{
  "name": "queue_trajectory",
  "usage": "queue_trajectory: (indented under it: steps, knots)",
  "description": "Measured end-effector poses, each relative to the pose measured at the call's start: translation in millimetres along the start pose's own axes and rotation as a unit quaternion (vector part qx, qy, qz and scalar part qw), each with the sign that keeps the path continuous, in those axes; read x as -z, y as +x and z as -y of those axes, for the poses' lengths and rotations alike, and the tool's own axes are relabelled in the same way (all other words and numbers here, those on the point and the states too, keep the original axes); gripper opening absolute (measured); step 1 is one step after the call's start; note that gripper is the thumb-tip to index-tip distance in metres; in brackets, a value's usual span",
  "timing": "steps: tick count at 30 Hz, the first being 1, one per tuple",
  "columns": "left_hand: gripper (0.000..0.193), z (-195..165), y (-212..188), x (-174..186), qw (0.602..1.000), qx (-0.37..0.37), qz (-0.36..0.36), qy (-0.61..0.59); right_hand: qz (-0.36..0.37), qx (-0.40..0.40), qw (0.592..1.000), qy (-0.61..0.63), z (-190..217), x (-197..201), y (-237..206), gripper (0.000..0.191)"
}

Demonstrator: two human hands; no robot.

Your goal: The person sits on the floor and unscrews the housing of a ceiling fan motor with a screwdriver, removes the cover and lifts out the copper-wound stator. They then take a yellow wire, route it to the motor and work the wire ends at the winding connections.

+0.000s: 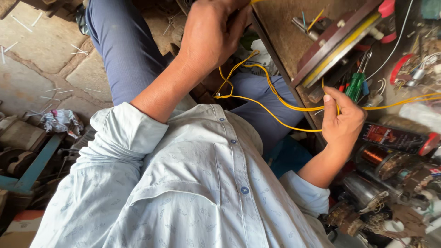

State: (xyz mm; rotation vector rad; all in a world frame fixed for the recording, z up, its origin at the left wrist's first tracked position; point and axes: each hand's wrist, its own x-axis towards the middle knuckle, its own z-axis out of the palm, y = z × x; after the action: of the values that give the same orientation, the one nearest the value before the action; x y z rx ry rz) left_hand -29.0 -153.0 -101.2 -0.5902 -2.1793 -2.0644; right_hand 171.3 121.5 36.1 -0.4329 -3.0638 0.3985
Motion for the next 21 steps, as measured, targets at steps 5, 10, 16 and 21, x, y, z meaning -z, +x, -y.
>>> queue_trajectory:
  steps: [5, 10, 16, 21]
  knots:
    - [0.008, -2.2, 19.9, 3.9, 0.997, -0.046, 0.014, 0.056, 0.002, -0.026, 1.000, 0.005, 5.7, -1.0, 3.6, 0.016]
    - [0.010, -15.2, 48.4, -33.7, 0.986, -0.131, 0.033, 0.101, 0.009, -0.034, 0.999, -0.018, 12.7, -0.4, 7.5, 0.017]
    - [0.007, -18.6, 61.9, -68.8, 0.979, -0.161, 0.018, 0.124, 0.011, -0.038, 0.999, -0.007, 24.4, 0.8, 10.1, 0.016]
    - [0.004, -18.8, 62.9, -75.5, 0.978, -0.166, -0.006, 0.129, 0.014, -0.040, 0.999, -0.006, 26.6, 0.4, 10.8, 0.017]
